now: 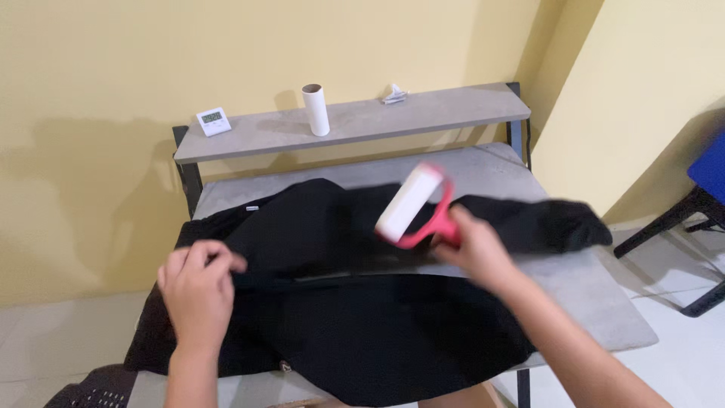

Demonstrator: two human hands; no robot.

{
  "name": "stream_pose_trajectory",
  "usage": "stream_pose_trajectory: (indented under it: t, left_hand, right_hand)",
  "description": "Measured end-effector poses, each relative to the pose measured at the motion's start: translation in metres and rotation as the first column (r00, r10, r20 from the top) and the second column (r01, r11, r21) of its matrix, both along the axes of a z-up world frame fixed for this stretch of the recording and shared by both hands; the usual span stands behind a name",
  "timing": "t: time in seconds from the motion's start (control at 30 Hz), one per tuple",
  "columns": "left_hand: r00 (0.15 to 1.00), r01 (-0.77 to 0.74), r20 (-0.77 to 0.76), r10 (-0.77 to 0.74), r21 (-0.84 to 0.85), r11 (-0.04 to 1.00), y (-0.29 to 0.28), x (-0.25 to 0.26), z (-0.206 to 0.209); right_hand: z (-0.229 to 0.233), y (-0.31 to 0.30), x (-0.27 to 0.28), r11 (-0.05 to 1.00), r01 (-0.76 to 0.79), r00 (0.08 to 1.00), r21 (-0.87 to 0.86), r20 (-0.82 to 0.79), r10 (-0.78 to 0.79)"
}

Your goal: The person uses a lint roller to remove lint from black and gray pants laid out on a table. They roll the sticky surface over the fabric, replace the used sheet, and continue cleaning each garment before folding and stacking them.

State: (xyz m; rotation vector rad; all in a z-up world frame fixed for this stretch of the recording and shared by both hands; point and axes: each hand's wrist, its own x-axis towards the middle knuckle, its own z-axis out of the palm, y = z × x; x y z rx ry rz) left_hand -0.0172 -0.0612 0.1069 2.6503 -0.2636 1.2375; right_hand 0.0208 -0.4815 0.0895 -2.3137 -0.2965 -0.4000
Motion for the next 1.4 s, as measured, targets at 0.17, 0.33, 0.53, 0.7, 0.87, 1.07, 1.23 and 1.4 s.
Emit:
stream_pose_trajectory:
  t: [0.17, 0.33, 0.53, 0.7, 0.87, 1.07, 1.23, 1.4]
  left_hand:
    - [0.899, -0.059, -0.423, 0.116, 0.147, 0.987, 0.017, -0.019, -0.003]
    - [0.865, -0.101, -0.485, 0.129, 0.084, 0.991, 0.008, -0.001, 0.000]
    - [0.786, 0.280, -0.588, -0.192, 0.061, 0.958, -0.038, 0.077, -0.041]
    - [0.662, -0.020, -0.735, 0.147, 0.179, 0.984, -0.025, 0.100, -0.094]
    - [0.792, -0.114, -0.588, 0.163, 0.119, 0.986, -0.006, 0.105, -0.126]
    - [0.841, -0.072, -0.539, 0.045, -0.031, 0.997, 0.008, 0.107, -0.132]
    - [0.823, -0.095, -0.560, 0.097, 0.032, 0.995, 0.006, 0.104, -0.131]
    - [0.809, -0.115, -0.572, 0.135, 0.071, 0.991, 0.006, 0.106, -0.131]
  right_hand:
    - [0.004, 0.034, -0.033, 0.892, -0.272, 0.959, -0.362, -0.183, 0.218]
    - [0.019, 0.033, 0.000, 0.952, -0.106, 0.990, -0.287, -0.124, 0.072]
    - [0.016, 0.073, 0.068, 0.985, -0.042, 0.974, -0.168, -0.227, 0.003]
    - [-0.003, 0.114, 0.081, 0.953, -0.129, 0.961, -0.273, -0.271, 0.053]
    - [-0.017, 0.155, 0.088, 0.930, -0.186, 0.944, -0.316, -0.319, 0.081]
    - [-0.028, 0.184, 0.109, 0.902, -0.240, 0.901, -0.359, -0.429, 0.069]
    - [-0.032, 0.136, 0.130, 0.843, -0.277, 0.887, -0.461, -0.460, 0.040]
    - [-0.031, 0.034, 0.131, 0.795, -0.243, 0.852, -0.555, -0.514, -0.098]
